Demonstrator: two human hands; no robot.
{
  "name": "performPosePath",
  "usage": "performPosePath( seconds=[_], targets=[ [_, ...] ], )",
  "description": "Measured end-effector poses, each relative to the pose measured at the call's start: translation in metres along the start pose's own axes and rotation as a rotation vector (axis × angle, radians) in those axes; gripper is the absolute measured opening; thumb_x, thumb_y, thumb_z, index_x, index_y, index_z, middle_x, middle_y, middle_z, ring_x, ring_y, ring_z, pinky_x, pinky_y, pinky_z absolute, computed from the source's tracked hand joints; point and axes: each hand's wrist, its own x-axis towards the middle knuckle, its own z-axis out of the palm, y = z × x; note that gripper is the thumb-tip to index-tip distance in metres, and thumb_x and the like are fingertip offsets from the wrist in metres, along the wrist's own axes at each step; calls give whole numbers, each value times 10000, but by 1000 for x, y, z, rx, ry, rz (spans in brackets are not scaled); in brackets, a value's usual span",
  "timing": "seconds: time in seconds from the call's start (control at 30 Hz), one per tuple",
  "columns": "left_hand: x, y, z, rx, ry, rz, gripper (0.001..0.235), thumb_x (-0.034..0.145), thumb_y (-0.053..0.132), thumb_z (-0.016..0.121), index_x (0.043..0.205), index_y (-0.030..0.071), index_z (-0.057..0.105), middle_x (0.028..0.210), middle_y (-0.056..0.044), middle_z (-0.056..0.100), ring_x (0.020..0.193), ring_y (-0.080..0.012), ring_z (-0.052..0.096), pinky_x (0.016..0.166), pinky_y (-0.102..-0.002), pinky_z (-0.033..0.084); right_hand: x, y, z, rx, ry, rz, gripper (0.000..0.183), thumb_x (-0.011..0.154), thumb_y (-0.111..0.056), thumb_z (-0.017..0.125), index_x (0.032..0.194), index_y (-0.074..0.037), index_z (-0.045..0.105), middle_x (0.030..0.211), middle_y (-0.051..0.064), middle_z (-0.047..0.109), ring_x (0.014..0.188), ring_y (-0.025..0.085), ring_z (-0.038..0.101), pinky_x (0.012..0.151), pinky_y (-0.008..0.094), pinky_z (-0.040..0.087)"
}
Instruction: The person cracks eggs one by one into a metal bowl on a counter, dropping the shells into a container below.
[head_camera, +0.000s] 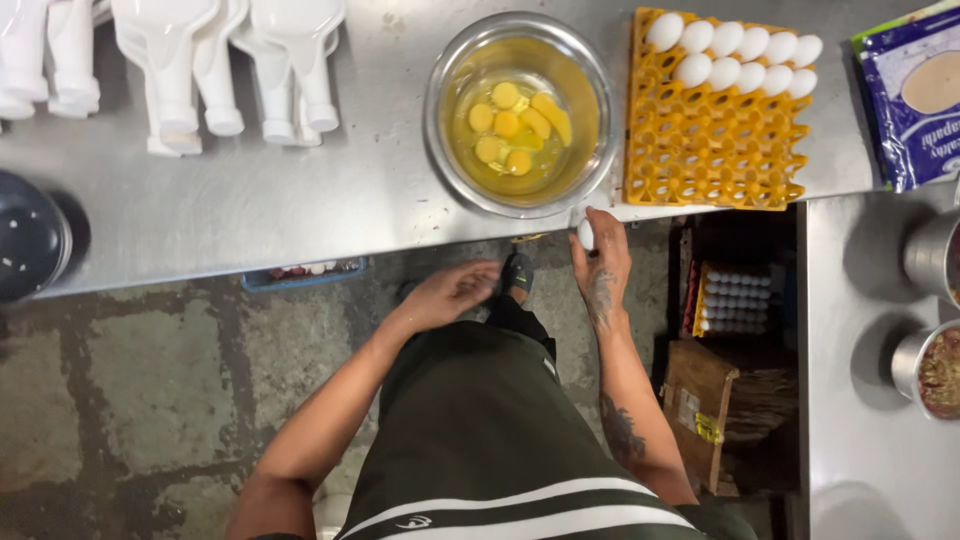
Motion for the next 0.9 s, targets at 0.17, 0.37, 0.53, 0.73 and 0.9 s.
performPosePath(
  seconds=[0.17, 0.37, 0.53, 0.73, 0.9],
  targets=[
    [30, 132, -1, 507, 84, 374, 453, 944, 214, 758, 1382, 178, 647, 1169, -56, 731, 1122, -269, 726, 1016, -372, 566, 32, -17, -42, 380, -1, 224, 563, 971, -81, 770, 1405, -54, 414, 1351, 113, 642, 1237, 253, 643, 1050, 340, 535],
    [114, 205, -21, 727, 254, 614, 473, 902, 149, 762, 1362, 104, 661, 1407, -134, 646, 1242, -349, 652, 1004, -418, 549, 116, 9, -16, 989, -413, 521, 463, 975, -83, 672, 1415, -20, 541, 1200, 103, 678, 909, 164, 659, 794, 280, 584],
    [136, 201, -32, 605, 331, 480, 456, 881, 117, 784, 1323, 89, 677, 1325, -131, 691, 1146, -280, 716, 876, -345, 635, 152, 23, 19, 1036, -411, 467, 389, 1010, -106, 662, 1356, -1, 519, 1253, 117, 704, 1073, 126, 713, 848, 260, 608],
    [149, 180, -29, 497, 501, 394, 442, 856, 69, 806, 1286, 74, 703, 1268, -130, 722, 1092, -221, 749, 891, -302, 644, 169, 19, 9, 927, -539, 182, 530, 975, -92, 725, 1445, -16, 494, 1342, 103, 613, 1066, 121, 687, 925, 265, 591],
    [160, 166, -30, 276, 564, 243, 463, 831, -12, 765, 1282, 70, 701, 1302, -117, 684, 1021, -165, 726, 848, -255, 649, 189, 16, 12, 799, -596, 189, 509, 948, -111, 732, 1435, -55, 597, 1282, 86, 685, 918, 86, 686, 834, 234, 567]
  ],
)
